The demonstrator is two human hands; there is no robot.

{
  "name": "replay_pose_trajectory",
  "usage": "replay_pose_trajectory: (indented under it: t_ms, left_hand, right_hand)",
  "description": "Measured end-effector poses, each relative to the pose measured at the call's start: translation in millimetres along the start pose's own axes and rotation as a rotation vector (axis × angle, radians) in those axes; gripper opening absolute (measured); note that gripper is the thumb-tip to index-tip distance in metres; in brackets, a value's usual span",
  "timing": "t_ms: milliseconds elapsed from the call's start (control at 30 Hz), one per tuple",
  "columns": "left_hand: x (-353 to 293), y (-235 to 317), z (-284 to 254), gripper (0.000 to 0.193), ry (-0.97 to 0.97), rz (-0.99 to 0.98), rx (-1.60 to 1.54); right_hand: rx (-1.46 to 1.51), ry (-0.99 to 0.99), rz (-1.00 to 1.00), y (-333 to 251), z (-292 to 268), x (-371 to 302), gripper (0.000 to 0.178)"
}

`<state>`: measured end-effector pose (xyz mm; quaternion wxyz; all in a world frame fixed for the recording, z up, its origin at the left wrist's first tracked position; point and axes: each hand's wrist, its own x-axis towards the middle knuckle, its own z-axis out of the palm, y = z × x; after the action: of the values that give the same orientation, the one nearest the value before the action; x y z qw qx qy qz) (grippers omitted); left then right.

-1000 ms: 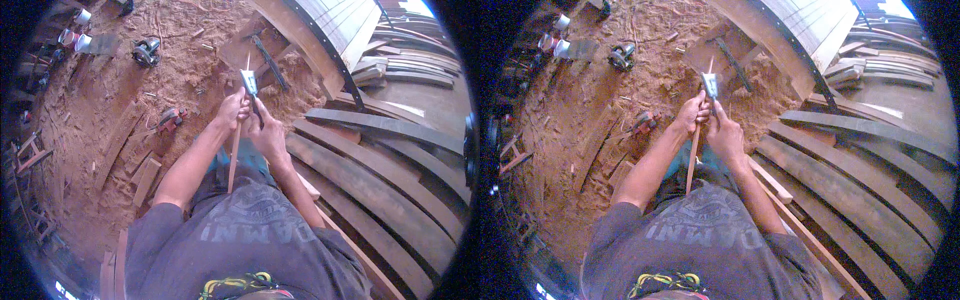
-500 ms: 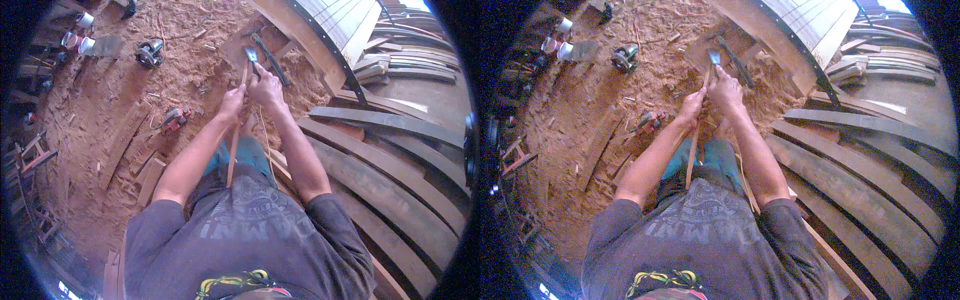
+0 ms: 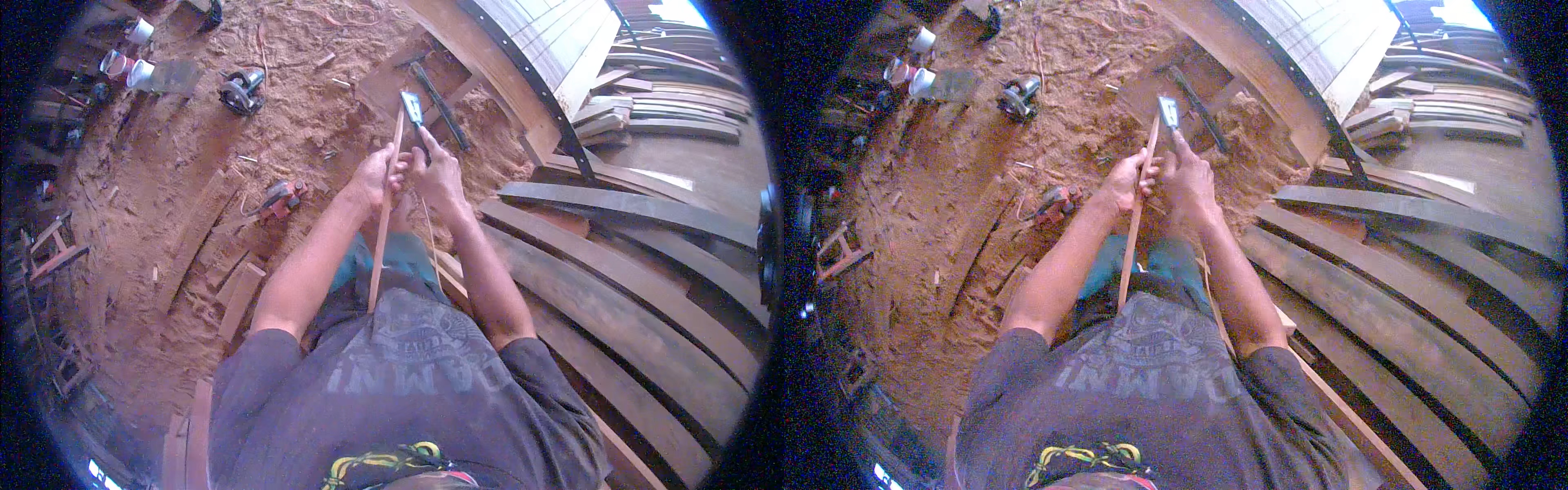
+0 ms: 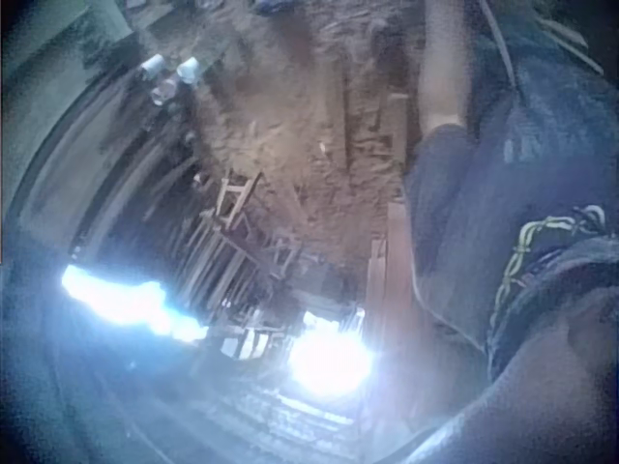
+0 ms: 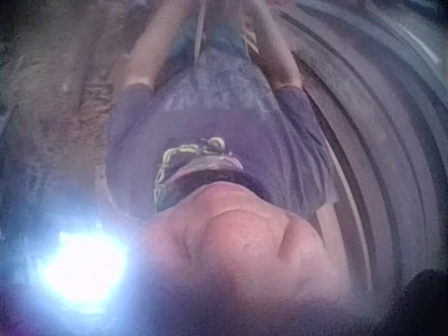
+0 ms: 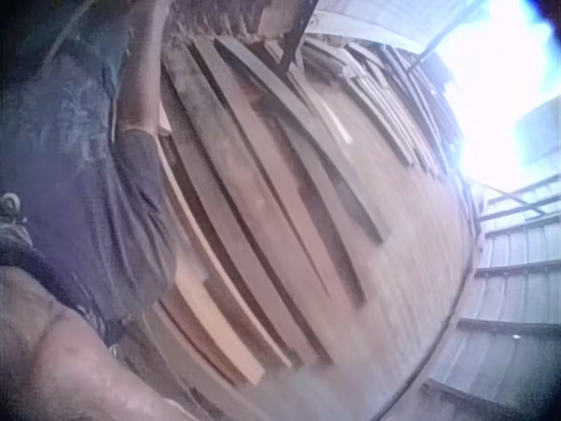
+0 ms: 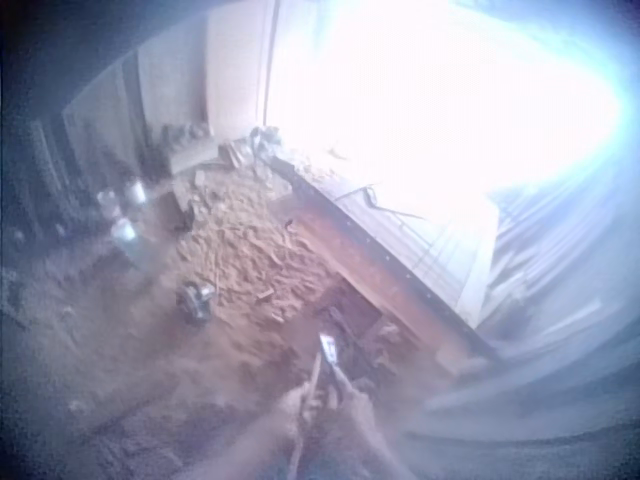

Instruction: The person repeatedly hammers a thin wooden strip against a curved wooden structure, likely to shape or secure it. The worker holds the strip with one hand and strikes it with a hammer in the other, continuing the action across multiple positions along the curve.

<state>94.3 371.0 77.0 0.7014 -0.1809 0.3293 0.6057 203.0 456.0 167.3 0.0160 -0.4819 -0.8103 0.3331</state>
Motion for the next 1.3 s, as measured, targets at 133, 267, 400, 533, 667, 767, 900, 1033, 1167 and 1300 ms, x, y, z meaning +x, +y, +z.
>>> replay_pose_trajectory:
  t_ms: [133,267,400,533,667,767,900,1033,1167,1300]
  left_hand:
    - [5.1,-6.5,2.7,0.033,-0.063,0.042,-0.093]
    - [-1.8,-21.0,13.7,0.028,0.008,0.099,0.059]
    - [-2.3,-9.0,17.1,0.026,0.073,0.113,0.081]
    - [-2.0,-19.4,6.6,0.027,0.107,0.141,0.066]
    - [-2.4,-27.0,16.0,0.027,0.131,0.138,0.179]
    - [2.1,-20.2,-0.3,0.027,0.088,0.139,0.196]
    - [-6.4,-28.1,19.6,0.025,0.190,0.184,0.184]
    - [-1.6,-24.1,18.4,0.027,0.193,0.154,0.291]
    - [-3.2,-23.2,10.6,0.028,0.195,0.201,0.256]
    - [-15.7,-21.7,27.0,0.028,0.202,0.225,0.413]
  right_hand:
    - [0.009,-0.025,-0.069,-3.1,-14.7,-51.9,0.048]
    - [-0.057,-0.044,-0.002,-17.5,-21.5,-11.4,0.047]
    - [-0.037,-0.023,-0.099,-5.2,-8.6,-28.5,0.047]
    - [-0.014,-0.030,-0.112,-9.6,-12.8,-41.8,0.046]
    - [-0.146,0.065,-0.046,-5.1,-7.0,28.0,0.045]
    - [-0.032,-0.035,-0.051,2.2,-7.4,-30.8,0.048]
    - [-0.020,-0.001,-0.073,-12.3,-16.2,-30.3,0.046]
    - [-0.045,0.009,-0.074,-2.7,-14.6,3.9,0.046]
    - [-0.018,-0.019,-0.121,1.2,-10.5,-34.6,0.045]
    - [-0.133,0.022,-0.081,5.0,-13.0,29.6,0.047]
